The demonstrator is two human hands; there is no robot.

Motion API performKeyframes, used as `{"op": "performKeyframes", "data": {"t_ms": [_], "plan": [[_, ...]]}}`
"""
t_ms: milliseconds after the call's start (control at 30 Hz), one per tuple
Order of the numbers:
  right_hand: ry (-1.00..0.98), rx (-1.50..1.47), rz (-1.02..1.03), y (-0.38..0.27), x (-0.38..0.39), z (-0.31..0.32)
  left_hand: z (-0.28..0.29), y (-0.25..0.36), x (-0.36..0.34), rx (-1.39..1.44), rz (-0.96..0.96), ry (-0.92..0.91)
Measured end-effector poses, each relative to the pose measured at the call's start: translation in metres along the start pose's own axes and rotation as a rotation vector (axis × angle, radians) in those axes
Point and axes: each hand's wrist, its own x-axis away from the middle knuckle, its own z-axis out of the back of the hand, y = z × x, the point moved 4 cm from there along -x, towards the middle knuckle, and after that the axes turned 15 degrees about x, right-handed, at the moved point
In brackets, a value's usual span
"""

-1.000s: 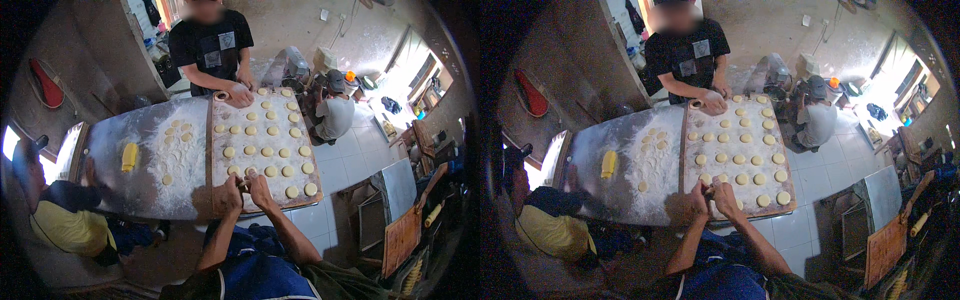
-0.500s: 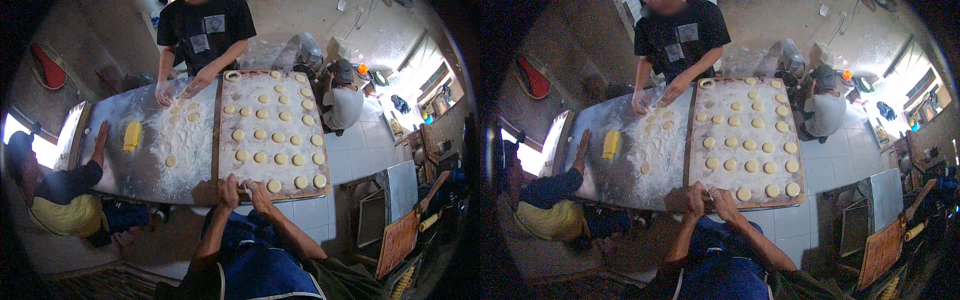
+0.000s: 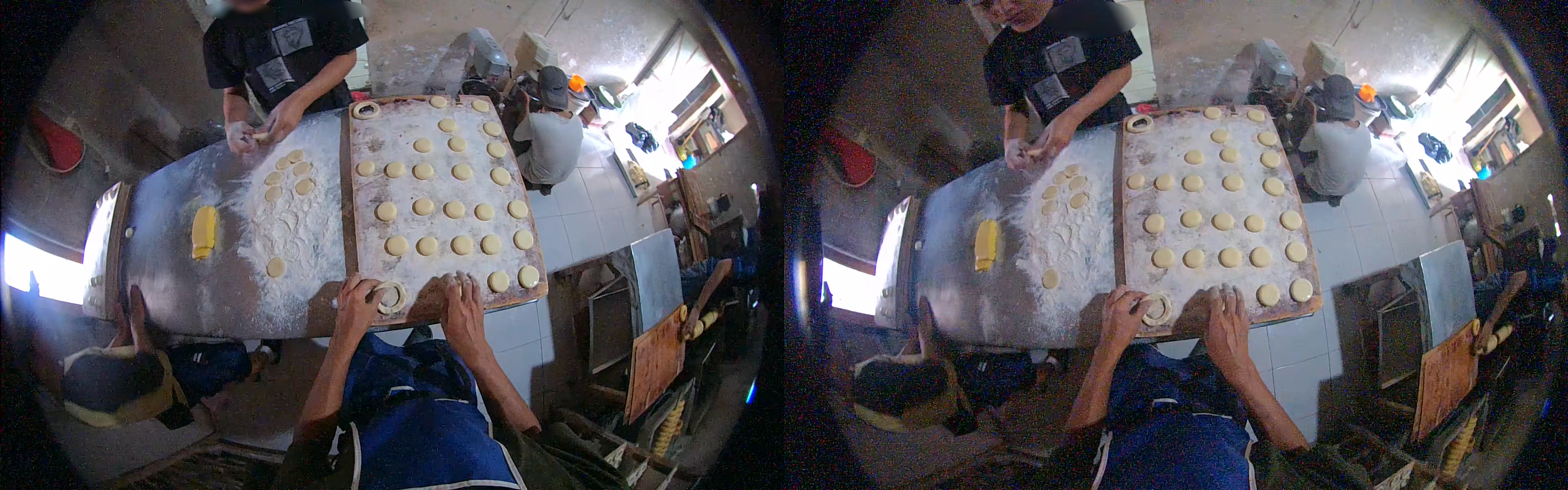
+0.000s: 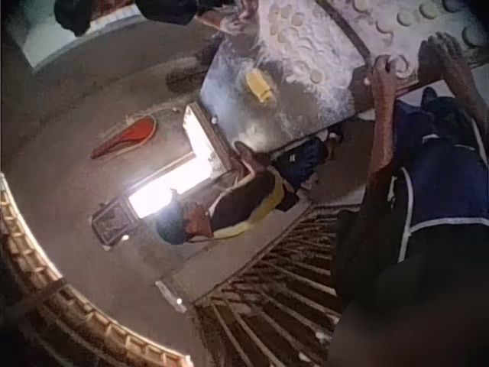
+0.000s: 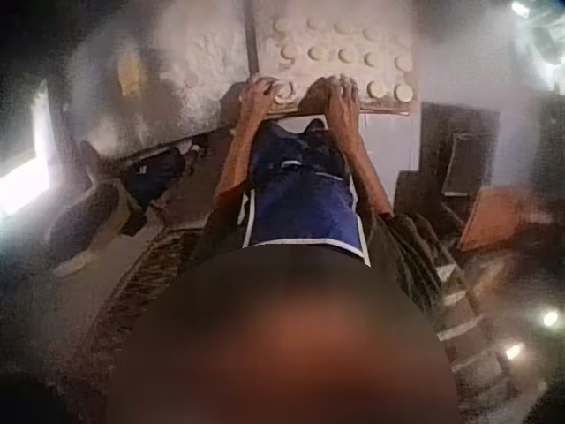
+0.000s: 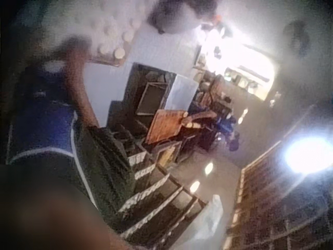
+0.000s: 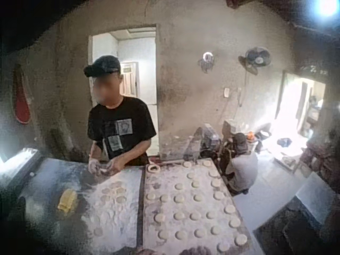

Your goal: The person shapes small round dough pieces into rings by hand and places them on a floured wooden board. Other workers are visible in the background performing similar tasks in a bakery setting.

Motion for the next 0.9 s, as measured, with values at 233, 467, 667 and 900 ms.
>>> {"op": "performKeyframes", "data": {"t_ms": [233, 467, 667, 900], "plan": [[-0.220, -0.034, -0.339, 0.028, 0.006, -0.029, -0.009, 0.020, -0.050, -0.054, -0.327, 0.124], [-0.330, -0.462, -0.394, 0.017, -0.003, -0.007, -0.049, 0.009, -0.115, -0.445, -0.244, -0.103], [-0.360, -0.432, 0.104, -0.099, -0.061, -0.039, 0.046, -0.021, -0.078, 0.231, 0.039, 0.037], [-0.329, -0.341, 0.120, -0.209, -0.160, -0.155, 0.173, -0.095, -0.021, -0.272, -0.109, 0.441]]}}
